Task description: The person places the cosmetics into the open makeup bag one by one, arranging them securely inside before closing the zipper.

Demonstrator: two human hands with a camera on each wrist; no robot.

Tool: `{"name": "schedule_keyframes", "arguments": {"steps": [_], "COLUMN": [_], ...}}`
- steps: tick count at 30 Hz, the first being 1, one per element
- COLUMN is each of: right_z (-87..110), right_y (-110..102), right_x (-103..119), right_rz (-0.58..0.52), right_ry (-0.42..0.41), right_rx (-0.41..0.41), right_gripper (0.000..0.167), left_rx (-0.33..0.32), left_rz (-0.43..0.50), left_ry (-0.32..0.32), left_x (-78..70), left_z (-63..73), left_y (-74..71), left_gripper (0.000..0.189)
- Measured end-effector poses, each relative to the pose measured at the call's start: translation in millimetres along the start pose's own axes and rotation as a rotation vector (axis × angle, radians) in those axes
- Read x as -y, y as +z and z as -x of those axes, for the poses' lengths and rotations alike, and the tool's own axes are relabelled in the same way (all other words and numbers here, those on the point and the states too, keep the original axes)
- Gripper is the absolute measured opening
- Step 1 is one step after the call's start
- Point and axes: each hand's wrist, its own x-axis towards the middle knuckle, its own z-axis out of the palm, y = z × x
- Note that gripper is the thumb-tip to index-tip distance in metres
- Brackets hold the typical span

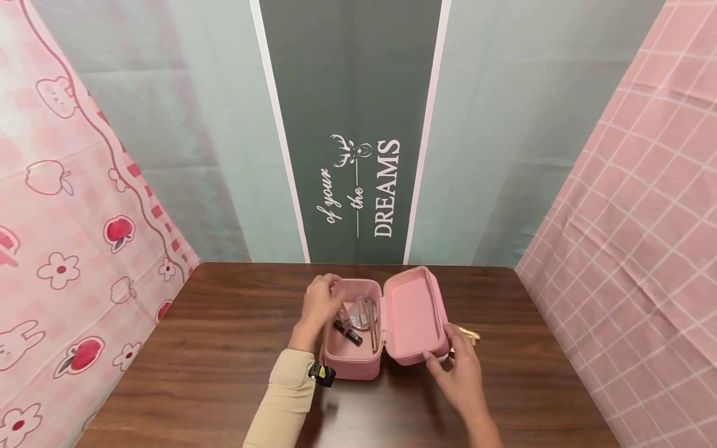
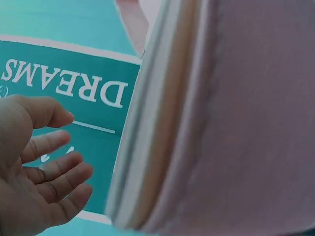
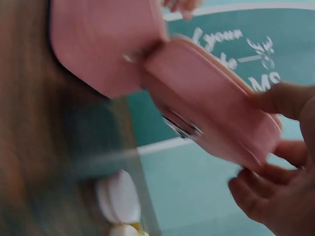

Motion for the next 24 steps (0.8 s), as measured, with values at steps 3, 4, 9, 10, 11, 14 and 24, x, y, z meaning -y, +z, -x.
{"name": "schedule_keyframes", "arguments": {"steps": [3, 4, 9, 10, 11, 14, 24], "right_z": [5.8, 7.7, 16.7, 19.0, 21.2, 26.4, 29.8], "right_y": [8.5, 10.4, 18.1, 19.7, 21.8, 28.9, 42.0], "right_x": [4.5, 6.2, 11.8, 12.3, 12.3, 11.9, 5.4], "right_rz": [-0.030, -0.039, -0.081, -0.089, -0.093, -0.117, -0.150], "right_ry": [0.017, 0.018, -0.005, -0.012, -0.011, 0.009, 0.071], "right_rx": [-0.095, -0.122, -0.249, -0.272, -0.293, -0.352, -0.457], "right_gripper": [0.064, 0.063, 0.058, 0.058, 0.058, 0.058, 0.057], "left_rx": [-0.002, -0.002, 0.052, 0.072, 0.094, 0.132, 0.046], "left_rz": [0.000, 0.004, 0.050, 0.069, 0.092, 0.175, 0.303], "left_ry": [0.011, 0.014, 0.022, 0.014, 0.000, -0.065, -0.126], "left_x": [9.8, 13.7, 36.0, 39.8, 43.5, 52.6, 61.9], "left_z": [-4.7, -6.1, -9.7, -9.3, -8.5, -5.1, -0.6], "left_y": [-2.1, -2.5, 1.9, 3.8, 5.8, 13.1, 27.4], "left_gripper": [0.027, 0.027, 0.029, 0.030, 0.030, 0.032, 0.033]}}
